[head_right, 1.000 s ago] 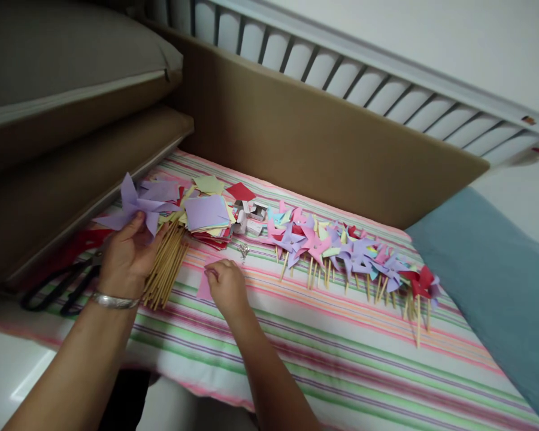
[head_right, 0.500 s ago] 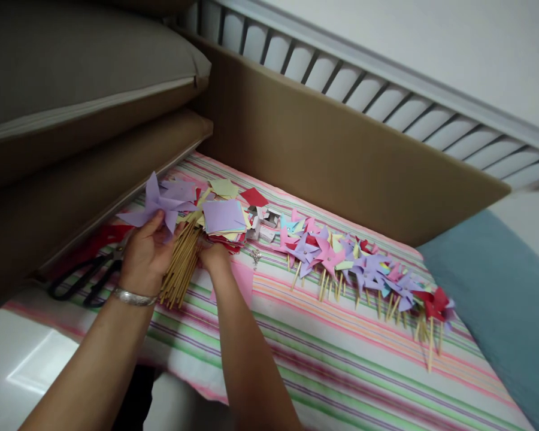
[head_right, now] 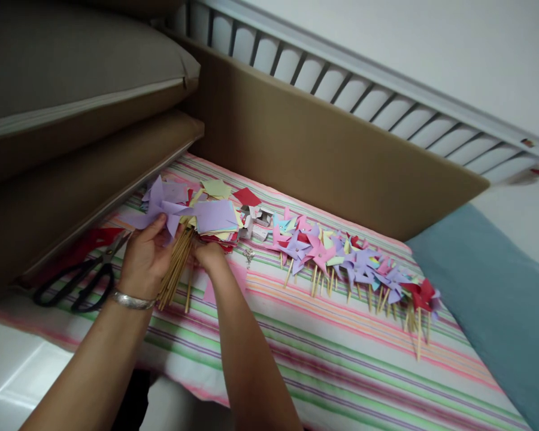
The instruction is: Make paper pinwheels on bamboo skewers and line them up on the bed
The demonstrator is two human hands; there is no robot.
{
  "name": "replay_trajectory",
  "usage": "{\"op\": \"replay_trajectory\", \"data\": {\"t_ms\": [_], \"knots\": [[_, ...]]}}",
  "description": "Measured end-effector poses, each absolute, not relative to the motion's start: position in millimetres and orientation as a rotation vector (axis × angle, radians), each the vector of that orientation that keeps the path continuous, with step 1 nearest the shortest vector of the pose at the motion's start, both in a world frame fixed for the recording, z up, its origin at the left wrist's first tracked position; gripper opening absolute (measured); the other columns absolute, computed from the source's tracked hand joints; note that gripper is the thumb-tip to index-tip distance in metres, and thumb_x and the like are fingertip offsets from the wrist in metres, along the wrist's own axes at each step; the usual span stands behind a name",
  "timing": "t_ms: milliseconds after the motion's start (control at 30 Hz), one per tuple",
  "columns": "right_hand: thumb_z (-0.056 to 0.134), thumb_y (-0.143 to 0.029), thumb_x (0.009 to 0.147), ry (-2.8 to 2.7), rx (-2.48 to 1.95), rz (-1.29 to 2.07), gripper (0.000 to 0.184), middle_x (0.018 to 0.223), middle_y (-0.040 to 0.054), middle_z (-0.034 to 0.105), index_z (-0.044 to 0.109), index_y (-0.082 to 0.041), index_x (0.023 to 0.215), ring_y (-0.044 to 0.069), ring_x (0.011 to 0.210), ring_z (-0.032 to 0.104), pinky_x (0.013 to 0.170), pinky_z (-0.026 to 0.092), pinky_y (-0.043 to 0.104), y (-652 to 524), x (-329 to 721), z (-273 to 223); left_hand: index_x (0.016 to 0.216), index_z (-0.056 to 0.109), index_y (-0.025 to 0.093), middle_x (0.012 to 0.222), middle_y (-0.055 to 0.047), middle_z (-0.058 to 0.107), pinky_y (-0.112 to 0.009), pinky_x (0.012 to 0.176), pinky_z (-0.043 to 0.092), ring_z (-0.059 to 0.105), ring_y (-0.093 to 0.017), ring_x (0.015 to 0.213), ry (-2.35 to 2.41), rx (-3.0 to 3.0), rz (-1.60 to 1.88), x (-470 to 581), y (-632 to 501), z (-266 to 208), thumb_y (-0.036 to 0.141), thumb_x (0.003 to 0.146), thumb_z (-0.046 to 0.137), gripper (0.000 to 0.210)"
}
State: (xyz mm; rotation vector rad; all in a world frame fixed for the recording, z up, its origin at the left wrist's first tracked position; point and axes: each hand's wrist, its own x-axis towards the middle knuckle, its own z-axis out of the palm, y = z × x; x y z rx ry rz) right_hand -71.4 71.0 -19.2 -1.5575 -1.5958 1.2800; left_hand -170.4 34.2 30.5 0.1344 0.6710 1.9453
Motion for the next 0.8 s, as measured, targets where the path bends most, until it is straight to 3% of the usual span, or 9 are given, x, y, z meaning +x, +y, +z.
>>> {"op": "replay_trajectory", "data": {"t_ms": [67, 167, 300, 467, 633, 800], "knots": [[0.061, -0.026, 0.061, -1.546, -1.542, 1.362, 0.021, 0.035, -0.0026, 0.048, 0.050, -0.019, 0.044, 0.010, 0.032, 0.040, 0.036, 0.032, 0.023, 56.9, -48.2, -2.1, 0.080, 0.067, 0.016, 0.079, -0.002, 0.071, -0.028, 0.080, 0.050, 0.065, -0.015, 0.082, 0.657, 0.203, 1.903, -166.1, 33.1, 31.5, 0.011, 0.061, 0.071, 0.020], [0.059, -0.027, 0.062, -1.431, -1.497, 1.379, 0.012, 0.048, -0.0018, 0.057, 0.054, -0.018, 0.056, 0.011, 0.045, 0.053, 0.046, 0.041, 0.022, 29.7, -0.7, 21.2, 0.078, 0.068, 0.016, 0.078, -0.002, 0.071, -0.027, 0.080, 0.048, 0.064, -0.015, 0.081, 0.643, 0.403, 1.769, -153.6, 27.5, 36.6, 0.011, 0.059, 0.073, 0.021], [0.067, -0.027, 0.060, -1.123, -1.314, 1.439, 0.018, 0.062, 0.0002, 0.064, 0.051, -0.018, 0.063, 0.015, 0.060, 0.063, 0.064, 0.050, 0.031, -3.0, 55.0, 36.0, 0.079, 0.070, 0.018, 0.078, -0.003, 0.070, -0.027, 0.072, 0.048, 0.063, -0.015, 0.073, 0.665, 0.730, 1.444, -130.4, 17.6, 40.5, 0.014, 0.057, 0.075, 0.023], [0.066, -0.026, 0.067, -1.024, -1.177, 1.362, 0.015, 0.056, -0.0035, 0.060, 0.055, -0.018, 0.074, 0.012, 0.051, 0.057, 0.054, 0.049, 0.027, -18.4, 88.8, 31.9, 0.062, 0.068, 0.017, 0.061, -0.003, 0.062, -0.025, 0.058, 0.044, 0.056, -0.015, 0.060, 0.668, 1.105, 1.079, -102.1, 11.1, 37.5, 0.020, 0.058, 0.075, 0.008], [0.065, -0.026, 0.072, -1.065, -1.141, 1.289, 0.010, 0.055, -0.0048, 0.057, 0.061, -0.019, 0.077, 0.008, 0.047, 0.049, 0.045, 0.037, 0.019, -21.6, 104.8, 31.8, 0.068, 0.069, 0.019, 0.071, -0.004, 0.063, -0.028, 0.063, 0.045, 0.058, -0.016, 0.066, 0.617, 1.334, 0.891, -69.7, 7.6, 41.6, 0.025, 0.066, 0.070, 0.006], [0.068, -0.027, 0.068, -1.012, -1.121, 1.361, 0.011, 0.065, -0.0016, 0.065, 0.062, -0.019, 0.073, 0.011, 0.057, 0.057, 0.054, 0.043, 0.023, -20.3, 115.1, 39.5, 0.070, 0.069, 0.021, 0.076, -0.005, 0.066, -0.033, 0.079, 0.043, 0.060, -0.019, 0.076, 0.679, 1.543, 1.007, -46.9, 8.0, 43.4, 0.024, 0.069, 0.069, 0.003]]}}
